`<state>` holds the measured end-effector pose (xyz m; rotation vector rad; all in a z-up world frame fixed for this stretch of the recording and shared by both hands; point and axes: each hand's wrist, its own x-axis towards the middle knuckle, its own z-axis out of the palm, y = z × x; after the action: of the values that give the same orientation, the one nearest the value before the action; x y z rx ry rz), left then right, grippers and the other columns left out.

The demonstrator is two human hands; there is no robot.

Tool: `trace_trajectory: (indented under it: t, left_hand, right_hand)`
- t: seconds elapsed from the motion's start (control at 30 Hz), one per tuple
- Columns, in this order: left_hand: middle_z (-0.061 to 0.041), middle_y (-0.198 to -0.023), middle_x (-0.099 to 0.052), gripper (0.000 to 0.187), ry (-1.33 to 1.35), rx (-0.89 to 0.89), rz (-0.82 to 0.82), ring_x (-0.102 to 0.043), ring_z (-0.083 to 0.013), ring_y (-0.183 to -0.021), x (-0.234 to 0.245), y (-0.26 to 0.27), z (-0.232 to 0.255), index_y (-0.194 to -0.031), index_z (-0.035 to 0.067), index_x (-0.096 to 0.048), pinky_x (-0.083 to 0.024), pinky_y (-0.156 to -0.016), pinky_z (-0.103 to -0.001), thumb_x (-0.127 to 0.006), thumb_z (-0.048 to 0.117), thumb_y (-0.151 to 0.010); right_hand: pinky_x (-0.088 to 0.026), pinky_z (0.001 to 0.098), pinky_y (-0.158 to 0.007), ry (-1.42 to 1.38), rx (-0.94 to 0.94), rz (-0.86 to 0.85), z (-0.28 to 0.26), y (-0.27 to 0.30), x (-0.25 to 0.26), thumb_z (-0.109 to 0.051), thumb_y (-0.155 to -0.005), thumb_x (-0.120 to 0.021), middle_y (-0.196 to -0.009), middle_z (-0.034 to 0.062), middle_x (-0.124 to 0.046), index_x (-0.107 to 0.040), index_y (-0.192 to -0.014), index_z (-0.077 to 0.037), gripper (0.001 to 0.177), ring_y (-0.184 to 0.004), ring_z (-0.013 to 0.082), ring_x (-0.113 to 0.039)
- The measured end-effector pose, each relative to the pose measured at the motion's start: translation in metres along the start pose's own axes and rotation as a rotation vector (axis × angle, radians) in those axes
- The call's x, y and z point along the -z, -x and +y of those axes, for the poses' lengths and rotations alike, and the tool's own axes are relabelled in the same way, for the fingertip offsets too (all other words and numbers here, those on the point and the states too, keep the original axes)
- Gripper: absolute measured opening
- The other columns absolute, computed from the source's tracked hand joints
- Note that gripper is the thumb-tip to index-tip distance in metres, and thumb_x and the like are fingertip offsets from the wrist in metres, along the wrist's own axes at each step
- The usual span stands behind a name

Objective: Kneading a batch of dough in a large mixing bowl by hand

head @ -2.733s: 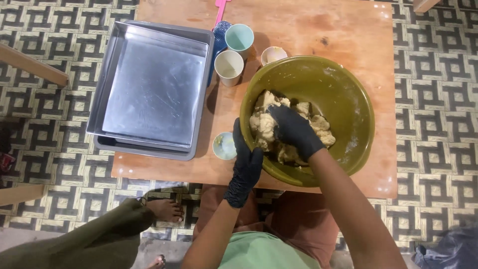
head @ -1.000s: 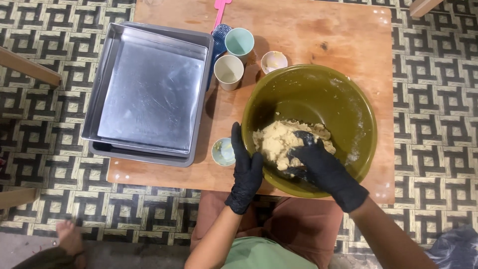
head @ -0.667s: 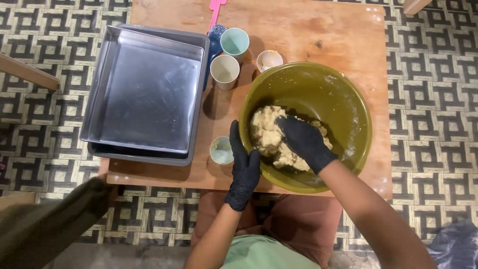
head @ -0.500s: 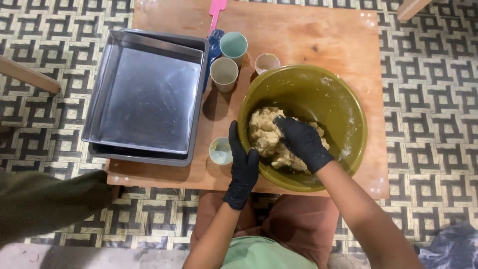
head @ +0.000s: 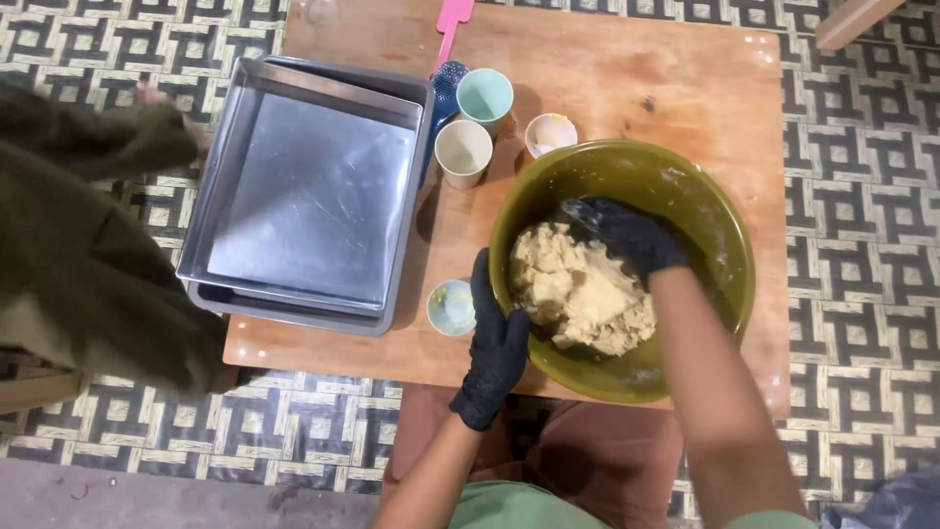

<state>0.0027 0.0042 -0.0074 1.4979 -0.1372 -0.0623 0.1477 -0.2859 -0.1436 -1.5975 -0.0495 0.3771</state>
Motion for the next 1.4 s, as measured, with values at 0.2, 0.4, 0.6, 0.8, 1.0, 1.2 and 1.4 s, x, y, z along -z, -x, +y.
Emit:
trace_trajectory:
  t: [0.2, 0.4, 0.6, 0.8, 1.0, 1.2, 1.4]
  left_hand:
    - [-0.012, -0.168, -0.013, 0.075, 0.102, -0.069, 0.013, -0.019, -0.0369, -0.15, -0.001, -0.002, -0.013, -0.162, 0.026, -0.003, -0.023, -0.123, -0.052, -0.049, 0.021, -0.103]
    - [-0.009, -0.169, -0.006, 0.078, 0.041, -0.099, 0.041, -0.017, -0.0331, -0.152, -0.004, 0.002, -0.021, -0.162, 0.022, -0.002, -0.021, -0.124, -0.05, -0.051, 0.024, -0.102]
    - [-0.01, -0.169, -0.01, 0.077, 0.025, -0.163, 0.063, -0.019, -0.0322, -0.152, -0.006, 0.003, -0.028, -0.163, 0.02, -0.003, -0.021, -0.124, -0.048, -0.05, 0.018, -0.102]
    - [-0.013, -0.168, -0.012, 0.077, 0.042, -0.183, 0.053, -0.019, -0.0345, -0.152, -0.003, 0.003, -0.026, -0.163, 0.019, -0.004, -0.022, -0.124, -0.05, -0.051, 0.022, -0.102]
    - [-0.014, -0.168, -0.013, 0.076, 0.08, -0.18, 0.033, -0.021, -0.0356, -0.151, -0.004, 0.001, -0.019, -0.163, 0.02, -0.004, -0.023, -0.124, -0.051, -0.05, 0.026, -0.103]
    - [-0.013, -0.168, -0.013, 0.073, 0.118, -0.132, 0.014, -0.02, -0.0373, -0.151, -0.006, 0.002, -0.013, -0.163, 0.023, -0.003, -0.021, -0.124, -0.052, -0.048, 0.027, -0.105]
    - [-0.012, -0.169, -0.01, 0.071, 0.112, -0.146, 0.031, -0.012, -0.0343, -0.153, -0.008, 0.002, -0.008, -0.163, 0.019, -0.004, -0.013, -0.125, -0.053, -0.046, 0.022, -0.105]
  right_hand:
    - [-0.038, 0.0497, -0.116, 0.091, 0.202, -0.163, -0.006, -0.018, -0.035, -0.018, -0.095, -0.068, -0.138, 0.0228, -0.06, -0.066, -0.132, 0.002, 0.042, -0.136, 0.0326, -0.051]
    - [-0.051, 0.0533, -0.103, -0.031, -0.048, -0.128, -0.094, 0.037, -0.079, -0.016, -0.083, -0.08, -0.116, 0.0195, -0.07, -0.072, -0.118, 0.001, 0.04, -0.117, 0.0319, -0.064]
    - [-0.043, 0.0253, -0.095, 0.775, -0.06, -0.297, -0.184, 0.087, -0.086, -0.052, -0.071, -0.09, -0.082, -0.0108, -0.074, -0.079, -0.09, -0.031, 0.03, -0.096, 0.0099, -0.067]
    - [-0.046, 0.0454, -0.102, 1.528, 0.389, -0.229, -0.141, 0.146, -0.09, -0.076, -0.081, -0.063, -0.104, -0.0074, -0.064, -0.058, -0.113, -0.029, 0.057, -0.122, 0.0213, -0.054]
    - [-0.027, 0.0414, -0.123, 1.093, 0.161, 0.032, -0.141, 0.167, -0.111, -0.04, -0.099, -0.06, -0.163, 0.0074, -0.036, -0.053, -0.148, -0.022, 0.053, -0.15, 0.0292, -0.028]
    - [-0.023, 0.0368, -0.127, 0.751, -0.015, -0.121, -0.121, 0.132, -0.092, -0.033, -0.103, -0.053, -0.16, 0.0034, -0.045, -0.061, -0.143, -0.028, 0.041, -0.15, 0.0239, -0.033]
    - [-0.046, 0.0422, -0.095, 1.285, 0.002, -0.041, -0.055, 0.043, -0.078, -0.035, -0.093, -0.068, -0.125, -0.0008, -0.06, -0.065, -0.13, -0.028, 0.038, -0.12, 0.0248, -0.058]
